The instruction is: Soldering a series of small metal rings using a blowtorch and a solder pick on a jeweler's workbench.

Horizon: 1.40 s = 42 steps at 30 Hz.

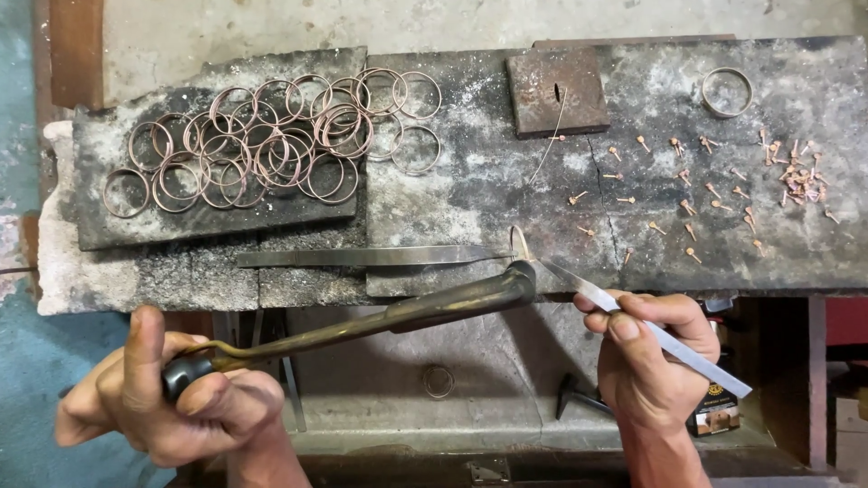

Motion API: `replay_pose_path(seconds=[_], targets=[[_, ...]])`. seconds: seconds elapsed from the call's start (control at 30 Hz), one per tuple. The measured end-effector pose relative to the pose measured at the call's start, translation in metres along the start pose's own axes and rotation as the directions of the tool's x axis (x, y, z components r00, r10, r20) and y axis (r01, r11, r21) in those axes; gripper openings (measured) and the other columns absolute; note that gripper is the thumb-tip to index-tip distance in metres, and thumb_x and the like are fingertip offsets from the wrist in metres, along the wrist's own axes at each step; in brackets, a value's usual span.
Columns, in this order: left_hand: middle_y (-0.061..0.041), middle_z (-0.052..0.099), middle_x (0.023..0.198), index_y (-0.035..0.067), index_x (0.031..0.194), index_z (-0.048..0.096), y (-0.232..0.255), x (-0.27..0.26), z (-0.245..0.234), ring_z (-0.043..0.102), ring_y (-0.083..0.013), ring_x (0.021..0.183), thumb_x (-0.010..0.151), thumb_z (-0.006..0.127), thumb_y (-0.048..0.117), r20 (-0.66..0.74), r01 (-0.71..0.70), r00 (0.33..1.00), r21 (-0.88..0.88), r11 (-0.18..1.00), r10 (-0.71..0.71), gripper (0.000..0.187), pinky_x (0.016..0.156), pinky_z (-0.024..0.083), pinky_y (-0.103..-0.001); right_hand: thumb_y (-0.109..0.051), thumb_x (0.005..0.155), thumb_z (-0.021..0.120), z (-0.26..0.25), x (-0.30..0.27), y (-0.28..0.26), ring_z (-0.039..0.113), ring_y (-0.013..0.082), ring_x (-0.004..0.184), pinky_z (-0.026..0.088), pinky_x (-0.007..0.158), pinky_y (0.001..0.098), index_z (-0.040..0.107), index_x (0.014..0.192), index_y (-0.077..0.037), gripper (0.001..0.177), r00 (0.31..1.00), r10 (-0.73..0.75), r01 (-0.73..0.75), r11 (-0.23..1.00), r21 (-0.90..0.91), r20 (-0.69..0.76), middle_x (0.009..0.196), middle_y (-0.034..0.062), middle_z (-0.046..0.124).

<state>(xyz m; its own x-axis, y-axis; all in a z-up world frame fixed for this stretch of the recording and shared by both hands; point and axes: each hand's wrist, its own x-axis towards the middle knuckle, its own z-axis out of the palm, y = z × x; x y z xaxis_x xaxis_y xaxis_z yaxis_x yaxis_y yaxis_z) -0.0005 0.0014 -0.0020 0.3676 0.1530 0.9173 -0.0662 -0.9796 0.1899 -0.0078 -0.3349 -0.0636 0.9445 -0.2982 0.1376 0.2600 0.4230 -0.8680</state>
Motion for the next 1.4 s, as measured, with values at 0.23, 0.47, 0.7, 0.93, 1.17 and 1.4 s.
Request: replay_pose_path(seconds=[0.23,0.47,0.7,0.93,1.17,1.4], targets=[[-0.011,0.055,0.066,-0.012,0.117,0.071,0.0012,0.0014,-0.0002,0.046,-0.0296,0.084,0.115,0.034,0.037,0.009,0.000,1.000,0.006,1.000,0.000,0.062,0.099,0.028,-0.043,-0.005,0.092,0.077,-0.0009,-0.0004,0.0004,0.077,0.0224,0.082,0.069,0.096,0.0485,0.070,0.105,-0.005,0.015,1.000,-0.010,0.010,1.000,-0.029,-0.004,0.099,0.0125,0.076],[-0.013,0.057,0.068,-0.011,0.116,0.072,0.0008,0.0005,0.0012,0.047,-0.0297,0.085,0.114,0.035,0.038,-0.001,0.013,1.000,0.003,1.000,-0.013,0.062,0.100,0.028,-0.043,-0.005,0.091,0.077,-0.0001,0.0001,0.0000,0.077,0.0220,0.082,0.068,0.097,0.0486,0.070,0.106,-0.005,0.016,1.000,-0.009,0.009,1.000,-0.029,0.003,0.097,0.0142,0.075],[-0.012,0.055,0.067,-0.010,0.118,0.071,0.0004,-0.0003,0.0002,0.046,-0.0296,0.085,0.114,0.035,0.039,0.000,0.008,1.000,0.005,1.000,-0.008,0.061,0.099,0.029,-0.043,-0.006,0.092,0.076,-0.0003,0.0004,-0.0008,0.077,0.0261,0.085,0.068,0.095,0.0458,0.070,0.107,-0.006,0.016,1.000,-0.011,0.012,0.999,-0.038,0.021,0.094,0.0149,0.075],[-0.012,0.056,0.067,-0.009,0.118,0.071,0.0004,-0.0009,0.0006,0.045,-0.0298,0.086,0.114,0.036,0.039,-0.008,0.021,1.000,0.000,1.000,-0.021,0.060,0.099,0.028,-0.043,-0.005,0.092,0.076,-0.0004,0.0002,-0.0006,0.077,0.0254,0.084,0.068,0.095,0.0460,0.070,0.108,-0.006,0.017,1.000,-0.011,0.012,0.999,-0.039,0.018,0.094,0.0149,0.075],[-0.012,0.057,0.066,-0.010,0.119,0.070,-0.0020,-0.0011,0.0019,0.045,-0.0290,0.086,0.113,0.037,0.038,-0.019,0.006,1.000,-0.020,1.000,-0.006,0.059,0.097,0.029,-0.041,-0.005,0.092,0.077,-0.0010,0.0000,-0.0007,0.078,0.0285,0.087,0.068,0.092,0.0409,0.070,0.107,-0.006,0.017,1.000,-0.005,0.005,1.000,-0.027,0.019,0.095,0.0162,0.075],[-0.012,0.052,0.063,-0.010,0.118,0.070,-0.0037,-0.0018,0.0034,0.047,-0.0314,0.084,0.113,0.035,0.039,-0.071,-0.012,0.997,0.039,0.999,0.015,0.060,0.098,0.028,-0.044,-0.004,0.091,0.076,-0.0008,0.0001,-0.0006,0.078,0.0286,0.087,0.068,0.093,0.0432,0.070,0.108,-0.006,0.018,1.000,-0.009,0.010,1.000,-0.025,0.024,0.097,0.0158,0.076]])
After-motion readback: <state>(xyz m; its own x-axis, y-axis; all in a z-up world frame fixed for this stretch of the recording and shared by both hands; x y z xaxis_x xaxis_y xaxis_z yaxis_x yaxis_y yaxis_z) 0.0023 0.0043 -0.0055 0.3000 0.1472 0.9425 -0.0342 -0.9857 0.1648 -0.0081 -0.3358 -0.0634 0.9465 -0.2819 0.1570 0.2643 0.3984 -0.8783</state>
